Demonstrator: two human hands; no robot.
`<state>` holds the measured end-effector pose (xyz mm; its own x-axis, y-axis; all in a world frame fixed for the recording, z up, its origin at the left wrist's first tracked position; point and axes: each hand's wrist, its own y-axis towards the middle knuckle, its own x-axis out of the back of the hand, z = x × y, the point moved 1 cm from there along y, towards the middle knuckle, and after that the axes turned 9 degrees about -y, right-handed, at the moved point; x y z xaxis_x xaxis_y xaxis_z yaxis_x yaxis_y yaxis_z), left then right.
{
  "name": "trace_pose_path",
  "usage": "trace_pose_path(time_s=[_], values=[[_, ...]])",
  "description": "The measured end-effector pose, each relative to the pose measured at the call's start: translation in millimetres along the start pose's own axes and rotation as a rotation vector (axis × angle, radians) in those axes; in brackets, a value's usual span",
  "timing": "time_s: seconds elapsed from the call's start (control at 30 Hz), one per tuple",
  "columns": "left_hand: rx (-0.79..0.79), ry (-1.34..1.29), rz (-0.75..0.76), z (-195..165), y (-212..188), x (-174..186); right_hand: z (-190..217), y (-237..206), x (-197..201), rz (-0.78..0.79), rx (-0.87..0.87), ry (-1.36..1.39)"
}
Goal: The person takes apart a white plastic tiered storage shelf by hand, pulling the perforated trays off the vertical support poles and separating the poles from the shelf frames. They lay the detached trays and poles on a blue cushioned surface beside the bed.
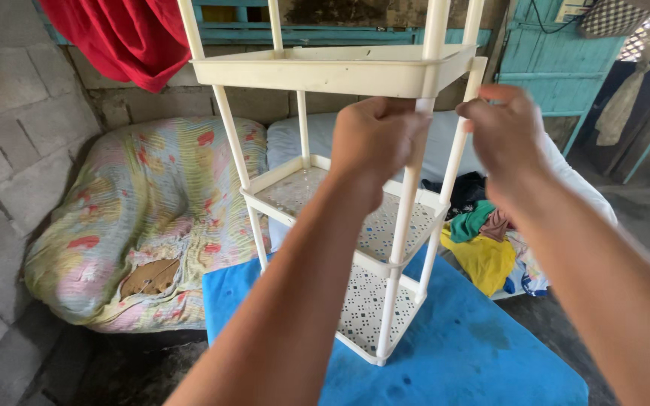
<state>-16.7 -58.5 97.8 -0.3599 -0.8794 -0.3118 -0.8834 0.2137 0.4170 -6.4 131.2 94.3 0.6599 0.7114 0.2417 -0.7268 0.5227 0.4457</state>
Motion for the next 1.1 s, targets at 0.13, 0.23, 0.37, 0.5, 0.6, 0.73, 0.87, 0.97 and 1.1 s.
trace_pose_path(time_s=[0.13,0.23,0.37,0.5,0.6,0.73,0.87,0.97,1.1], values=[[0.308,-0.555,-0.029,-8,32,18,-7,-52,-34,0.122,0.189,0.347],[0.419,-0.418,-0.16,-17,56,12,0,-67,-57,0.057,0.198,0.188],[0.314,-0.418,-0.076,-15,78,-21,9,-73,-65,-0.203,0.234,-0.085],[0.29,-0.461,-0.084,-4,86,-25,-1,-58,-57,-0.289,0.274,-0.155],[0.256,-0.508,-0.061,-3,92,-19,-8,-35,-64,-0.227,0.244,-0.034],[0.238,-0.496,-0.063,-12,99,22,-3,-17,-89,0.227,-0.024,0.346],[0.257,-0.493,-0.024,-9,102,27,6,-9,-66,0.99,-0.124,0.621],[0.236,-0.482,-0.042,-5,104,18,6,-4,-54,1.169,-0.124,0.705],[0.255,-0.508,-0.084,-5,108,12,4,-7,-73,0.551,-0.058,0.453]])
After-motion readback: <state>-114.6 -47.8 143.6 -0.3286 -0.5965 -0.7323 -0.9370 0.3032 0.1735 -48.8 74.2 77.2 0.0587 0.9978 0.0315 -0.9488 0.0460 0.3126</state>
